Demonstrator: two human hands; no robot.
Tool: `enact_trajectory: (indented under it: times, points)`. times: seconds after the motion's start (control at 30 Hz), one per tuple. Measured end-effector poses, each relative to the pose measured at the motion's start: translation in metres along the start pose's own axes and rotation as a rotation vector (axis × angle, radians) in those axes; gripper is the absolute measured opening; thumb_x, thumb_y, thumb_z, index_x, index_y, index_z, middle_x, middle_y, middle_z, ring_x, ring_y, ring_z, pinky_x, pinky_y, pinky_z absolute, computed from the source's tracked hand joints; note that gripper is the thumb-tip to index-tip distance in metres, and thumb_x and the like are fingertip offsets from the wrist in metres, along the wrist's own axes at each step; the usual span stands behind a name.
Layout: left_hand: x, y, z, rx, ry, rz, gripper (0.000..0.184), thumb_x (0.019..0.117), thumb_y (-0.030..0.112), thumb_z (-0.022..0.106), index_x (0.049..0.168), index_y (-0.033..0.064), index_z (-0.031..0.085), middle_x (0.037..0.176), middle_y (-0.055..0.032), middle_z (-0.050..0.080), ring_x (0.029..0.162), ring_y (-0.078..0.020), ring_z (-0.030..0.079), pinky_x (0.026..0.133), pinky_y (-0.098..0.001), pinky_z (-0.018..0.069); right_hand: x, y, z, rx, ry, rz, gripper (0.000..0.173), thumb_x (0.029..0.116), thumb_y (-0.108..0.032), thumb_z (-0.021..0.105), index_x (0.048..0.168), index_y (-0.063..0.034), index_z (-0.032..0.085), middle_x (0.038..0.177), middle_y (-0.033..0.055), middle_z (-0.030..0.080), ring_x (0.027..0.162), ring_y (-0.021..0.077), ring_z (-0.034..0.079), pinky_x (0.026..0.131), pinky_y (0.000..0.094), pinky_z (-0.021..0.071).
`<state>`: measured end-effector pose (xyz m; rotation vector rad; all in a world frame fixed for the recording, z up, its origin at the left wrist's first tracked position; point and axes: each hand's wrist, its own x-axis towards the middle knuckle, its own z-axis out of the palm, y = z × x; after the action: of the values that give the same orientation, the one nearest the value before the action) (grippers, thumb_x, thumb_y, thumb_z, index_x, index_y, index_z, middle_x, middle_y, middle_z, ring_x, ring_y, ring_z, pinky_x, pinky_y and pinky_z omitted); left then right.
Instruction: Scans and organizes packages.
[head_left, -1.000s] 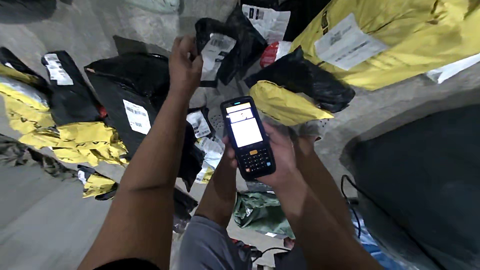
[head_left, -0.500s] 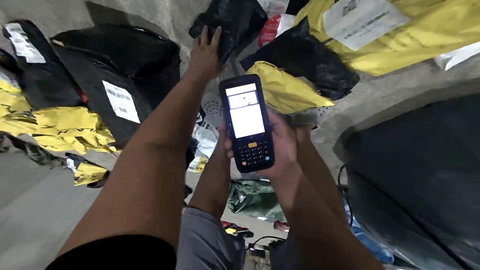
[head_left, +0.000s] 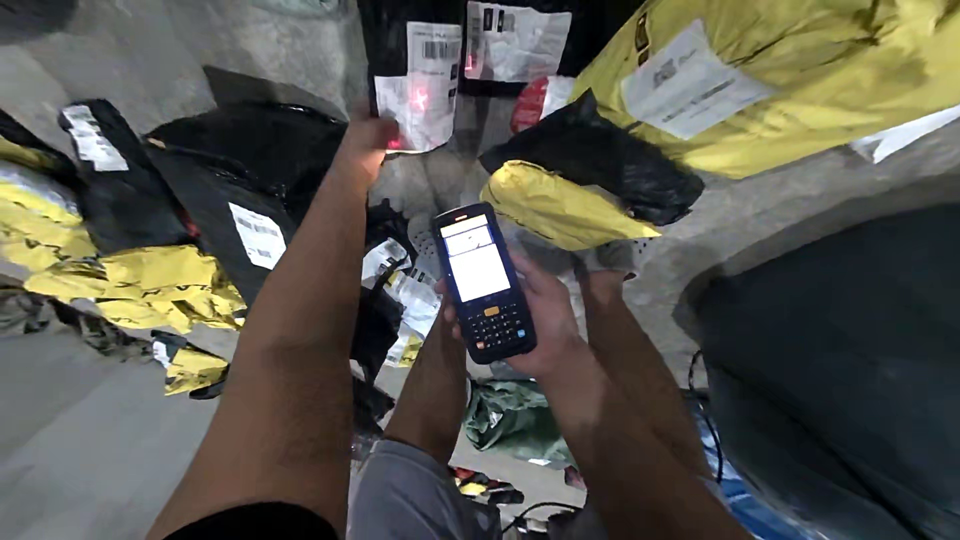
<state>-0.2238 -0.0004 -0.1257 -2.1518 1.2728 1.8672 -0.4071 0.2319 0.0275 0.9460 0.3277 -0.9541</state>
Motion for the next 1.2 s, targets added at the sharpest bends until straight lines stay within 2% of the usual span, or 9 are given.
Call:
enact_trajectory:
  times: [0.17,0.47,0.6,0.77,0.9,0.97,1.03,1.1,1.2]
  points:
    - [-0.011,0.021,-0.021,0.201,-0.140,-0.008,0.051,0.0890,-0.001,0.055,0.139,0.0043,0.051,0.117,-0.0045,0.066,0.098,-0.0065,0.066,0.085,-0.0279,0.0578,-0.003,-0.007,0.010,-0.002,0.064,-0.034,0.066,0.1045,-0.060,0.022,0.138,-0.0115,0.052,0.120,0.0267,0.064,0.095,0.0367,0.069,0.080,0.0479,0.0599]
    - [0.006,0.035,-0.039,0.451,-0.104,-0.186,0.049,0.0795,-0.002,0.060,0.127,0.0048,0.055,0.105,-0.0060,0.066,0.087,-0.0115,0.065,0.075,-0.0354,0.0577,-0.010,-0.016,0.009,0.004,0.038,-0.044,0.065,0.1045,-0.060,0.022,0.136,-0.0130,0.054,0.119,0.0235,0.066,0.095,0.0339,0.070,0.081,0.0470,0.0603]
    - [0.012,0.019,-0.052,0.704,-0.236,-0.304,0.030,0.0961,0.005,0.056,0.125,-0.0042,0.057,0.106,-0.0143,0.060,0.089,-0.0185,0.056,0.083,-0.0421,0.0509,-0.011,-0.019,0.012,-0.068,0.158,-0.089,0.062,0.1067,-0.056,0.021,0.137,-0.0118,0.052,0.113,0.0230,0.066,0.092,0.0336,0.070,0.081,0.0468,0.0603]
    - [0.009,0.019,-0.039,0.693,-0.233,-0.295,0.020,0.0921,0.002,0.056,0.112,0.0017,0.059,0.091,-0.0033,0.058,0.076,-0.0086,0.055,0.071,-0.0311,0.0508,-0.015,-0.028,0.016,-0.201,0.339,0.036,0.063,0.1074,-0.057,0.023,0.136,-0.0089,0.053,0.105,0.0218,0.068,0.084,0.0311,0.070,0.073,0.0431,0.0611]
    - [0.029,0.023,-0.038,1.207,-0.463,-0.195,0.021,0.0967,0.004,0.061,0.111,-0.0113,0.063,0.107,-0.0281,0.064,0.101,-0.0402,0.062,0.091,-0.0620,0.0481,-0.015,-0.024,0.013,-0.252,0.314,0.116,0.061,0.1086,-0.053,0.024,0.134,-0.0076,0.055,0.107,0.0205,0.068,0.085,0.0293,0.071,0.072,0.0418,0.0611]
    - [0.046,0.024,-0.027,1.531,-0.537,-0.189,0.026,0.0981,0.014,0.062,0.114,-0.0055,0.066,0.112,-0.0316,0.066,0.108,-0.0515,0.062,0.089,-0.0758,0.0437,-0.012,-0.020,0.015,-0.259,0.361,0.040,0.059,0.1091,-0.050,0.025,0.130,-0.0053,0.057,0.104,0.0200,0.069,0.082,0.0283,0.070,0.070,0.0409,0.0610]
    - [0.055,0.040,-0.004,1.393,-0.377,-0.132,0.048,0.0968,0.021,0.065,0.138,-0.0018,0.056,0.131,-0.0344,0.059,0.123,-0.0547,0.056,0.098,-0.0773,0.0407,-0.011,-0.018,0.017,-0.278,0.421,-0.074,0.056,0.1098,-0.048,0.027,0.129,-0.0053,0.058,0.101,0.0179,0.070,0.080,0.0258,0.071,0.069,0.0394,0.0613]
    - [0.068,0.066,0.030,0.961,-0.200,-0.030,0.073,0.0929,0.014,0.068,0.157,0.0033,0.033,0.152,-0.0271,0.045,0.135,-0.0423,0.051,0.108,-0.0605,0.0452,-0.011,-0.019,0.017,-0.287,0.443,-0.185,0.054,0.1103,-0.046,0.027,0.130,-0.0060,0.057,0.101,0.0176,0.070,0.079,0.0259,0.071,0.070,0.0403,0.0617]
    - [0.088,0.093,0.082,0.364,-0.113,0.073,0.082,0.0964,0.015,0.066,0.163,0.0102,0.019,0.153,-0.0153,0.047,0.133,-0.0257,0.055,0.105,-0.0437,0.0512,-0.012,-0.022,0.015,-0.318,0.435,-0.277,0.052,0.1107,-0.045,0.024,0.133,-0.0078,0.054,0.098,0.0172,0.070,0.077,0.0264,0.071,0.068,0.0405,0.0623]
